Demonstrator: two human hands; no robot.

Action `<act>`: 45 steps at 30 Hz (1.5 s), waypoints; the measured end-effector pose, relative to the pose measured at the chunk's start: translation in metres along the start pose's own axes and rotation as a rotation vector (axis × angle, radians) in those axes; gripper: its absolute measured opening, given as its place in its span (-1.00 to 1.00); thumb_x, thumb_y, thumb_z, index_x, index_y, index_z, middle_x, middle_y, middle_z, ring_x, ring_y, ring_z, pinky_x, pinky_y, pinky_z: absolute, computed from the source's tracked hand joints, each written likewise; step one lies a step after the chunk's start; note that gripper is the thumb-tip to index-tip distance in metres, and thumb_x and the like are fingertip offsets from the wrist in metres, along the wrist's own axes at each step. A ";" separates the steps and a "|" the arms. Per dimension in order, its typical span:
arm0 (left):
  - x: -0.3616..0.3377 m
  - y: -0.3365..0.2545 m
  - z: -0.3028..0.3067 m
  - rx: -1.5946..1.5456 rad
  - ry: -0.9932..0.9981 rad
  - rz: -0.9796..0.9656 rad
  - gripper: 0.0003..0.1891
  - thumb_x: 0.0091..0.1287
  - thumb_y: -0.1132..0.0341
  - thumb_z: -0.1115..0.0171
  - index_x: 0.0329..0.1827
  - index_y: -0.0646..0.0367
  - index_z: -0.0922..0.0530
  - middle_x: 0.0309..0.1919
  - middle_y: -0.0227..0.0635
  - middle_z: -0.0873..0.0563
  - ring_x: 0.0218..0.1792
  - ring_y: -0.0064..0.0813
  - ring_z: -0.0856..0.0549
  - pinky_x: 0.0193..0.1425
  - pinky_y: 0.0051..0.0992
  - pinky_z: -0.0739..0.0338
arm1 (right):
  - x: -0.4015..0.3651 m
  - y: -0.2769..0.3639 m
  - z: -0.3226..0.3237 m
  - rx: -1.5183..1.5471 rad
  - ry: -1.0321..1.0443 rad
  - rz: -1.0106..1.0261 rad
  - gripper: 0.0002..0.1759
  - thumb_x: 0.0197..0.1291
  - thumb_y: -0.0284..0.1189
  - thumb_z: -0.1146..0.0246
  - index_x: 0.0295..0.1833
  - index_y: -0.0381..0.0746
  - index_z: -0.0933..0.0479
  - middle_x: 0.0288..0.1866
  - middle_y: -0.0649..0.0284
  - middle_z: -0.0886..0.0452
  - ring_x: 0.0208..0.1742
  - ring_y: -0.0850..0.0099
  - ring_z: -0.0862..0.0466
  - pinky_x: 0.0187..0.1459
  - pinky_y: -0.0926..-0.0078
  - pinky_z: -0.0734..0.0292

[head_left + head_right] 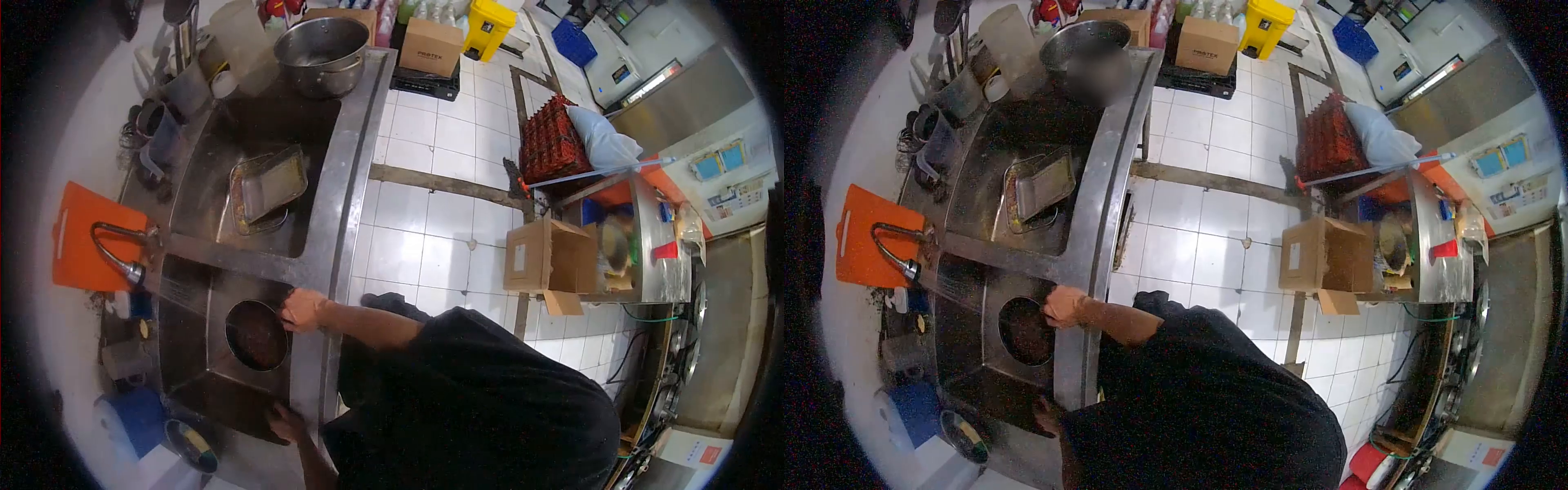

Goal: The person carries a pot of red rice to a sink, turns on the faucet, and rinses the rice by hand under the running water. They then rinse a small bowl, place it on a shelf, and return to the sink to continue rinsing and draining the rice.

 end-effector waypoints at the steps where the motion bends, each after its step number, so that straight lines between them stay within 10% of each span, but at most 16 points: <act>1: -0.001 -0.003 0.000 -0.001 -0.001 0.005 -0.38 0.37 -0.13 0.00 0.08 0.34 -0.57 -0.01 0.17 -0.64 -0.01 0.14 -0.62 0.05 -0.02 -0.44 | 0.000 -0.001 0.000 -0.007 0.011 0.010 -0.58 0.18 -0.11 -0.12 -0.39 -0.25 -0.66 -0.39 0.02 -0.69 -0.31 0.04 -0.70 -0.17 0.11 -0.63; 9: 0.019 0.056 -0.041 0.112 -0.093 -0.172 -0.38 0.38 -0.17 -0.01 0.18 0.24 -0.54 0.09 0.05 -0.62 0.10 0.08 -0.57 0.17 -0.08 -0.41 | 0.004 -0.005 -0.016 0.010 0.014 -0.054 -0.59 0.14 -0.13 -0.13 -0.45 -0.25 -0.65 -0.44 0.01 -0.67 -0.35 0.01 -0.68 -0.19 0.09 -0.63; 12: -0.006 -0.011 0.004 0.066 0.003 0.104 -0.39 0.40 -0.14 0.00 0.18 0.25 -0.55 0.08 0.04 -0.62 0.11 0.07 -0.56 0.19 -0.07 -0.40 | 0.002 -0.003 -0.008 0.014 0.026 -0.058 -0.59 0.14 -0.13 -0.14 -0.45 -0.26 -0.64 -0.43 0.00 -0.67 -0.33 0.01 -0.68 -0.18 0.08 -0.63; 45: -0.011 -0.024 0.016 0.062 0.076 0.075 -0.39 0.39 -0.13 0.00 0.23 0.24 -0.52 0.12 0.04 -0.60 0.13 0.06 -0.56 0.21 -0.05 -0.39 | 0.004 -0.002 -0.013 0.002 -0.059 -0.040 -0.57 0.16 -0.08 -0.17 -0.43 -0.23 -0.65 -0.45 0.07 -0.68 -0.32 0.09 -0.70 -0.19 0.14 -0.61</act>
Point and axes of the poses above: each hand's wrist, its own x-axis towards the middle knuckle, its own z-axis out of the back of the hand, y = z × x, the point moved 3 cm from there along x, towards the middle knuckle
